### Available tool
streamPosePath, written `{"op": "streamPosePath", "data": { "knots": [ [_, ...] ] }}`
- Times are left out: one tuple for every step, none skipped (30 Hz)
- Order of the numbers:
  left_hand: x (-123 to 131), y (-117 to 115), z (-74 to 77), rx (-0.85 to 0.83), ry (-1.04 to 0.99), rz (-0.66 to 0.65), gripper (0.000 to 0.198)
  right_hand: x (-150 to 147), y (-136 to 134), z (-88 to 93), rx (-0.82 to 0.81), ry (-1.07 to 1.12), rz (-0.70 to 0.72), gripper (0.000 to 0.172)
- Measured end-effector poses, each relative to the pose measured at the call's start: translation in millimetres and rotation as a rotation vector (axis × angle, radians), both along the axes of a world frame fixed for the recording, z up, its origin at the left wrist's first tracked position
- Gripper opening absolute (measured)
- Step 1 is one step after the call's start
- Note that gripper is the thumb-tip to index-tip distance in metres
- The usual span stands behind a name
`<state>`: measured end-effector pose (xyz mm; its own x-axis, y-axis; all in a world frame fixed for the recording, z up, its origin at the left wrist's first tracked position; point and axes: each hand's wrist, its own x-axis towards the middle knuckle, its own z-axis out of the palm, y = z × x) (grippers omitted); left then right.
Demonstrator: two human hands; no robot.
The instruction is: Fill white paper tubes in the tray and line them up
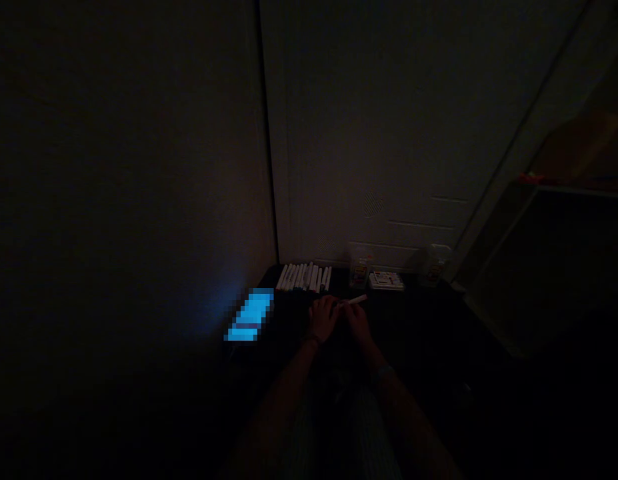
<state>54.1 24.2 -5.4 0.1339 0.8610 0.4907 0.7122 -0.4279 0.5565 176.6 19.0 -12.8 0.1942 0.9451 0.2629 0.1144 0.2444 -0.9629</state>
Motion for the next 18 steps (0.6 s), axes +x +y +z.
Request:
{"op": "streamPosePath", "data": {
  "knots": [
    [1.1,-1.1,-0.4,-0.019,0.045,-0.034,0.029,0.3,0.4,0.2,0.004,0.019,-0.006,0.040],
    [1.9,-1.5,-1.0,-0.047,0.077,-0.072,0.030,0.5,0.6,0.6,0.013,0.035,-0.006,0.041],
    [2.1,-1.2,-1.8,-0.084,0.091,-0.106,0.031,0.5,0.5,1.3,0.023,0.048,0.005,0.042],
    [1.8,-0.4,-2.6,-0.128,0.089,-0.132,0.034,0.6,0.2,2.1,0.031,0.060,0.015,0.043],
    [1.2,1.0,-3.5,-0.173,0.071,-0.147,0.037,0.7,0.0,3.0,0.035,0.071,0.020,0.043],
    [0.3,2.5,-4.3,-0.215,0.042,-0.151,0.042,1.1,-0.3,3.8,0.035,0.084,0.009,0.044],
    [-0.6,4.0,-5.1,-0.250,0.010,-0.147,0.047,1.8,-0.7,4.6,0.031,0.098,-0.016,0.044],
    [-1.4,5.1,-5.6,-0.275,-0.021,-0.136,0.052,2.9,-1.1,5.4,0.025,0.112,-0.050,0.043],
    [-1.9,5.9,-5.9,-0.289,-0.043,-0.124,0.056,4.4,-1.6,6.1,0.020,0.129,-0.083,0.043],
    [-2.1,6.1,-5.9,-0.292,-0.057,-0.114,0.058,6.2,-2.3,6.8,0.017,0.149,-0.110,0.043],
    [-1.9,5.7,-5.5,-0.287,-0.062,-0.109,0.059,8.1,-3.0,7.3,0.018,0.169,-0.123,0.043],
    [-1.5,4.9,-4.8,-0.277,-0.060,-0.111,0.058,10.1,-3.9,7.7,0.021,0.187,-0.127,0.044],
    [-1.0,3.8,-3.7,-0.266,-0.056,-0.117,0.057,11.9,-4.6,7.9,0.027,0.201,-0.127,0.045],
    [-0.4,2.5,-2.4,-0.261,-0.052,-0.125,0.055,13.4,-5.2,7.7,0.034,0.212,-0.132,0.046],
    [0.1,1.3,-1.0,-0.266,-0.053,-0.131,0.054,14.7,-5.5,7.2,0.040,0.219,-0.140,0.047],
    [0.5,0.1,0.4,-0.272,-0.060,-0.138,0.053,15.7,-5.5,6.2,0.044,0.223,-0.144,0.046],
    [0.7,-0.7,1.8,-0.279,-0.073,-0.144,0.052,16.4,-5.1,5.0,0.049,0.227,-0.146,0.046],
    [0.9,-1.3,2.9,-0.285,-0.088,-0.147,0.051,17.0,-4.5,3.5,0.053,0.232,-0.147,0.045]
  ]
}}
